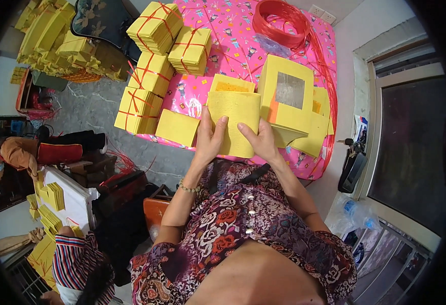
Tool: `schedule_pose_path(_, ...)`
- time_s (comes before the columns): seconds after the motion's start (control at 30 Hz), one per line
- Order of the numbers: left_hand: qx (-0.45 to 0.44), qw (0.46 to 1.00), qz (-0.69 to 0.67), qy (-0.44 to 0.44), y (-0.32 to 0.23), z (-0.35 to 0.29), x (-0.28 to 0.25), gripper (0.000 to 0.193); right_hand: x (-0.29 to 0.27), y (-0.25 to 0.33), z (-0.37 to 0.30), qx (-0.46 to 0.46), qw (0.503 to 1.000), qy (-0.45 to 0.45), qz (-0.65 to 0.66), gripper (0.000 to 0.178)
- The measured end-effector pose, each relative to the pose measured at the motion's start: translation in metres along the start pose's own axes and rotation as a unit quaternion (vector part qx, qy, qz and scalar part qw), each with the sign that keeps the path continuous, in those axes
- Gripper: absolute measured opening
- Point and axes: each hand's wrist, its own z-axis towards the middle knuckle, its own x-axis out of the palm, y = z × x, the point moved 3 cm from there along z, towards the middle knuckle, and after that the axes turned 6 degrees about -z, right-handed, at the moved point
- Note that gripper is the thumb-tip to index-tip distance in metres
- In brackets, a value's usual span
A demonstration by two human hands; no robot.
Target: Folding and stacking yellow joss paper sheets.
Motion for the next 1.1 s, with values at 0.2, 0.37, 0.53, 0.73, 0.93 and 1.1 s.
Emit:
schedule_pose_path(0.2,-0.056,0.990,-0.123,-0.028,0.008,-0.003,-0.005,0.040,-0.002,-0.003,0.006,0.082,0.996,0.024,0.033,0.032)
schedule_pose_path(0.37,-0.125,0.984,-0.124,-0.036,0.008,0.001,-0.004,0.039,-0.007,-0.010,0.015,0.113,0.991,0.028,0.073,0.033)
schedule_pose_path(0.53,-0.147,0.981,-0.125,-0.023,0.014,-0.001,-0.005,0.040,-0.010,-0.017,0.030,0.104,0.989,0.001,0.108,0.029)
schedule_pose_path(0.73,-0.090,0.988,-0.113,-0.048,0.010,-0.019,-0.002,0.042,-0.014,-0.031,0.033,0.052,0.998,-0.004,0.047,0.027)
schedule_pose_path(0.93,-0.090,0.989,-0.113,-0.043,0.011,-0.038,-0.004,0.046,-0.023,-0.027,0.031,0.036,0.999,-0.023,-0.007,0.029)
schedule_pose_path(1.1,-0.083,0.990,-0.106,-0.046,0.007,-0.041,-0.011,0.043,-0.015,-0.003,0.020,0.067,0.997,-0.012,0.041,0.031)
